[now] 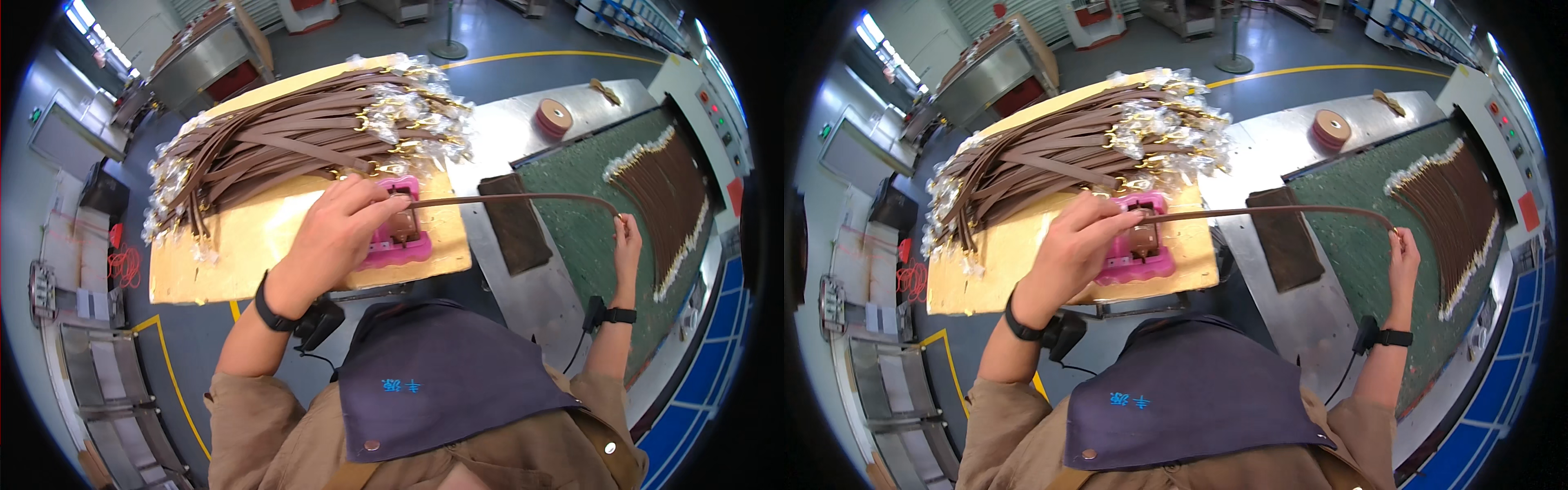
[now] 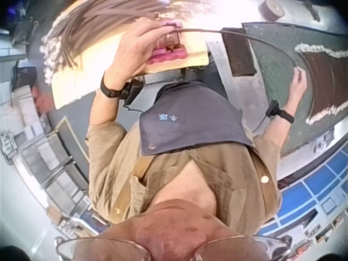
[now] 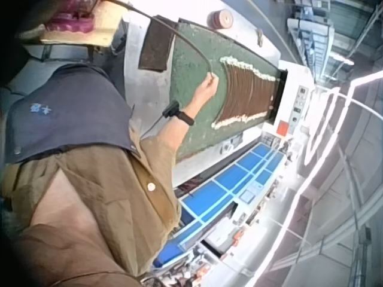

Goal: Applying a finishing agent to the ends of leather straps and placing them onto a conveyor belt for drying.

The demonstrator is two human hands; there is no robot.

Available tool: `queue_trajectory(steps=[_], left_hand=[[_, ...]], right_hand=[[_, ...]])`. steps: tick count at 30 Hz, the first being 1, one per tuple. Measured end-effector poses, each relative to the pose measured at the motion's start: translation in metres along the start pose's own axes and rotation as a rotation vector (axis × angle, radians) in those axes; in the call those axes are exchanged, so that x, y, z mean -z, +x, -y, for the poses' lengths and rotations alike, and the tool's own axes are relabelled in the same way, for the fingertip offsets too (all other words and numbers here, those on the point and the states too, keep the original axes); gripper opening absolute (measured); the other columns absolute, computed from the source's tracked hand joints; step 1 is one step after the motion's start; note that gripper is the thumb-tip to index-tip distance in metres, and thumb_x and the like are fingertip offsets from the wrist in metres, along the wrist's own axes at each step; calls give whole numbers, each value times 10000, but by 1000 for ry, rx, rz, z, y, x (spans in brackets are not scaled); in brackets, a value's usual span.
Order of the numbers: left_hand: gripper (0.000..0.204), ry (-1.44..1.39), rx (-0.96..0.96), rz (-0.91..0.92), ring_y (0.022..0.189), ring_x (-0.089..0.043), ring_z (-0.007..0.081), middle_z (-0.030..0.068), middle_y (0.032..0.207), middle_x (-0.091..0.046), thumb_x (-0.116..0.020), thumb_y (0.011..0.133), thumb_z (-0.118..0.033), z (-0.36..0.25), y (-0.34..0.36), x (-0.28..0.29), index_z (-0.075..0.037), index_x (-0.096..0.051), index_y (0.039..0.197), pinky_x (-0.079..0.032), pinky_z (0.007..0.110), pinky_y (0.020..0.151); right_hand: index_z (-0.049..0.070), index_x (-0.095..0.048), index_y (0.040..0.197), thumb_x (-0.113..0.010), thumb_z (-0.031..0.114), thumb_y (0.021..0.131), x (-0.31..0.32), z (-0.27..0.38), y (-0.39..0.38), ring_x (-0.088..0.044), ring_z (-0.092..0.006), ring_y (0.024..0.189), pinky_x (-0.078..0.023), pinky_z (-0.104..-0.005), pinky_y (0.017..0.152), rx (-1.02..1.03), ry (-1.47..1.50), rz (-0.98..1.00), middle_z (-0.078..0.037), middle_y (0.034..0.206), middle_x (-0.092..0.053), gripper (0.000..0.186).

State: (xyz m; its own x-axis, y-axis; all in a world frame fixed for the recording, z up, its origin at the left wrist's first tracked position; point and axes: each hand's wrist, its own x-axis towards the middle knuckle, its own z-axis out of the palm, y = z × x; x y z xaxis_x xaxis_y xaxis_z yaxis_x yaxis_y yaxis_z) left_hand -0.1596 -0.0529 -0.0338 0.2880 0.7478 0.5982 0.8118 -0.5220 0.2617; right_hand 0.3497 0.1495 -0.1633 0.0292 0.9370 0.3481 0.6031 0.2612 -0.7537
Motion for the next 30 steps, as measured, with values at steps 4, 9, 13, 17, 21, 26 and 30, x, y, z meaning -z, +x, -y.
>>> queue_trajectory(steps=[4, 9, 13, 17, 21, 26, 30], left_hand=[[310, 8, -43, -16, 739, -577, 279, 116, 871, -625, -721, 745, 65, -28, 13, 35, -6, -684, 1045, -460, 358, 626], [294, -282, 74, 188, 716, -602, 246, 108, 815, -642, -730, 699, 54, -34, 9, 80, 18, -705, 989, -461, 330, 617], [248, -532, 104, 160, 660, -591, 201, 108, 765, -661, -753, 708, -16, -40, -10, 95, 29, -731, 951, -439, 300, 585], [217, -759, 130, 152, 661, -599, 197, 116, 769, -672, -776, 762, -62, -70, -21, 86, 44, -739, 947, -431, 290, 569], [231, -974, 228, 87, 678, -602, 192, 120, 764, -660, -782, 776, -83, -122, -25, 56, 56, -731, 953, -427, 277, 567], [357, -1240, 569, 166, 758, -610, 161, 110, 892, -652, -754, 848, -153, -165, -4, -30, 69, -668, 1114, -463, 280, 625], [313, -1542, 816, 263, 813, -606, 138, 80, 965, -668, -693, 906, -90, -192, 17, -140, 69, -632, 1169, -484, 281, 713]], right_hand=[[33, -628, 971, -614, 155, 960, 29, 21, -10, -453, -50, 682, -382, -220, 612, 31, 14, -82, 48, 772, -501, 124], [22, -646, 978, -643, 140, 933, 64, 54, -45, -488, -58, 708, -411, -230, 636, -31, -25, 20, 30, 809, -534, 126], [18, -644, 962, -651, 128, 927, 73, 64, -67, -512, -63, 749, -430, -235, 674, -109, 135, 259, 30, 821, -553, 116], [20, -643, 952, -641, 109, 932, 94, 29, -90, -556, -82, 764, -448, -249, 687, -163, 268, 383, 34, 820, -569, 91], [21, -642, 927, -648, 137, 933, 122, -2, -110, -606, -111, 745, -482, -274, 690, -241, 389, 500, 15, 801, -591, 117], [79, -559, 850, -689, 295, 916, 135, -24, -168, -568, -155, 680, -562, -406, 742, -419, 1236, 614, 9, 692, -502, 261], [102, -531, 837, -677, 314, 921, 127, 5, -194, -535, -147, 706, -562, -459, 822, -428, 1448, 518, 20, 703, -456, 271]])
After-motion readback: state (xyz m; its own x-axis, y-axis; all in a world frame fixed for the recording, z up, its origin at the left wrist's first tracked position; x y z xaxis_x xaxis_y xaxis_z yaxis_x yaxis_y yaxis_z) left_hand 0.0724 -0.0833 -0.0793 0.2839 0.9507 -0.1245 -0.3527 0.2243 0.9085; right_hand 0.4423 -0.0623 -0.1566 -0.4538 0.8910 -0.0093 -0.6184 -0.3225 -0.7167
